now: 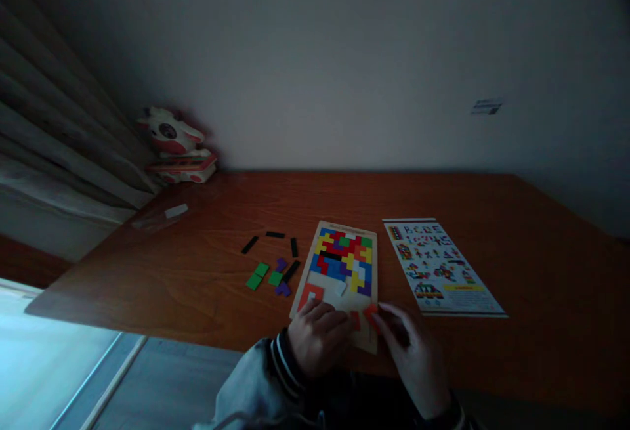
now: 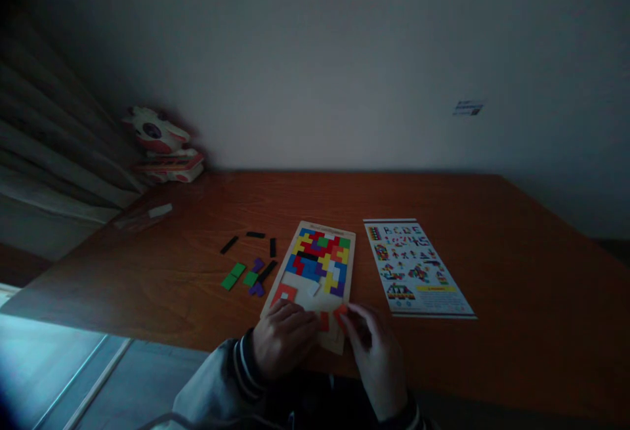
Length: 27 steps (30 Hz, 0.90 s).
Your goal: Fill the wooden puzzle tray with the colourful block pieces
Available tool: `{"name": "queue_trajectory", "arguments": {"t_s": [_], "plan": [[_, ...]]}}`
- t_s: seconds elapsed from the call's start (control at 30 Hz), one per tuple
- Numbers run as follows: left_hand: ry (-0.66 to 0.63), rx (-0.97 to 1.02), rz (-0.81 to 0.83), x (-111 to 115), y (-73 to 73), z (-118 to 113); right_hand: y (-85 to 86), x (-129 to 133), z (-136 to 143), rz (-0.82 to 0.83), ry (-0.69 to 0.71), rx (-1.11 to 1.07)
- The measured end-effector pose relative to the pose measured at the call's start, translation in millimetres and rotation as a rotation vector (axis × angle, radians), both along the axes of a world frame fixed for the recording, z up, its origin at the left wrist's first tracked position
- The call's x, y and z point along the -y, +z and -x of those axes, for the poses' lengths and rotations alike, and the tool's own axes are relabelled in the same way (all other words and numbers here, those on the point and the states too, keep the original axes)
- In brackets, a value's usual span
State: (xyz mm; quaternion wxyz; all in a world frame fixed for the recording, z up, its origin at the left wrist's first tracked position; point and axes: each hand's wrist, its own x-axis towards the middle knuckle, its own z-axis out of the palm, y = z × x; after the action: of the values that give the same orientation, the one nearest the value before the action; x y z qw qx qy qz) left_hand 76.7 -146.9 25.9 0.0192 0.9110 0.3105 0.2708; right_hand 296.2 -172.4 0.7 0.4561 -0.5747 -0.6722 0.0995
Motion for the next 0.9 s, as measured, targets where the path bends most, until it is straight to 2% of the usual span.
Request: {"name": "queue_trajectory", "arguments": {"t_s": [0.17, 0.37, 0.6, 0.7, 0.9], "plan": [[-0.006, -0.036, -0.011, 11.0, -11.6, 2.0, -3.3, 1.7, -2.9, 0.007, 0.042, 0.021], [0.014, -0.06, 0.036, 10.4, -21.3, 5.1, -1.8, 1.8, -3.8, 0.005, 0.1, 0.044], [0.029, -0.065, 0.094, 11.3, -20.8, 5.1, -6.8, 1.9, -2.8, -0.01, 0.158, 0.076], [0.003, -0.035, 0.068, 11.0, -21.5, 7.9, -8.0, 4.1, -4.6, -0.013, 0.178, 0.059], [-0.05, -0.034, 0.054, 8.0, -17.0, 19.9, -4.8, 4.1, -5.2, -0.002, 0.142, -0.004]]}}
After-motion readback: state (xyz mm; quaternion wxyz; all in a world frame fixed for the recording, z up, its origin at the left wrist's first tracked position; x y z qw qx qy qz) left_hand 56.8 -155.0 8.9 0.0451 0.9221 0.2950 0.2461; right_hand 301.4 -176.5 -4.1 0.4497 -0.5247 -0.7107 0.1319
